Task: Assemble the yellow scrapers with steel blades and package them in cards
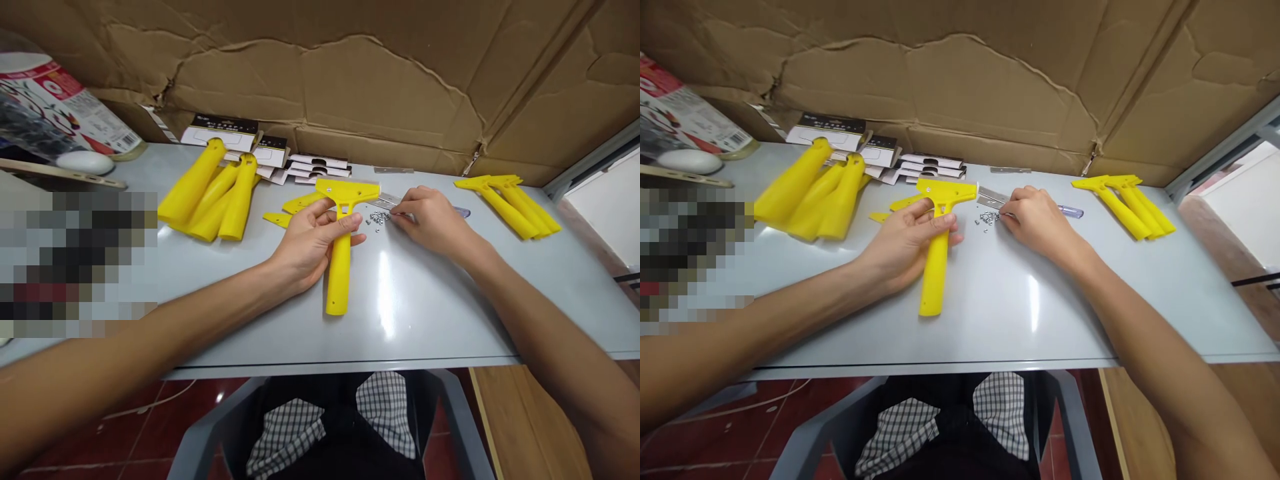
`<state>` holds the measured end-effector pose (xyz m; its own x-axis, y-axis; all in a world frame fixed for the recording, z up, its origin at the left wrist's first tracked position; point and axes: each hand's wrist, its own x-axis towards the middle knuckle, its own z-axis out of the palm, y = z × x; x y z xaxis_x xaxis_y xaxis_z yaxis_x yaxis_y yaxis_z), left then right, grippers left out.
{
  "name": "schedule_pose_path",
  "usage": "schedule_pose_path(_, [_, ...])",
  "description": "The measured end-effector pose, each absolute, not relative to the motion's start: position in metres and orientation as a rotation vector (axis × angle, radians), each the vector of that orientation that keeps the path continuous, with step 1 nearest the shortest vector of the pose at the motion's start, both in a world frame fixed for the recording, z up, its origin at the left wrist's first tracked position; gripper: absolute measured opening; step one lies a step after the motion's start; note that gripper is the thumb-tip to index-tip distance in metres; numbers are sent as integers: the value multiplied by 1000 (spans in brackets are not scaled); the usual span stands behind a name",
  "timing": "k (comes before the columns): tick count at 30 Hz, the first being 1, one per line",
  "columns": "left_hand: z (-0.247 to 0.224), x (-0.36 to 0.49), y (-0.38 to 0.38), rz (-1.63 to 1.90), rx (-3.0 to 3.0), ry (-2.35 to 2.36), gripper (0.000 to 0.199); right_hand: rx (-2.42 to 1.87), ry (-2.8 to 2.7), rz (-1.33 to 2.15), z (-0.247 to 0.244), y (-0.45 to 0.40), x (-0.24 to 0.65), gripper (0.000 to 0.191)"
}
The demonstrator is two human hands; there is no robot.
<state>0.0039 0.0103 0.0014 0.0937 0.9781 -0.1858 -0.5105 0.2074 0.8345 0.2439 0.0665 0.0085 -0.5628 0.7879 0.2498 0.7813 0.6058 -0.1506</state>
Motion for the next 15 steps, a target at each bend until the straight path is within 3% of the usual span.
schedule_pose_path(15, [-1, 4, 5, 1148, 1078, 955, 30, -1345, -2531, 134, 5, 65, 236, 16])
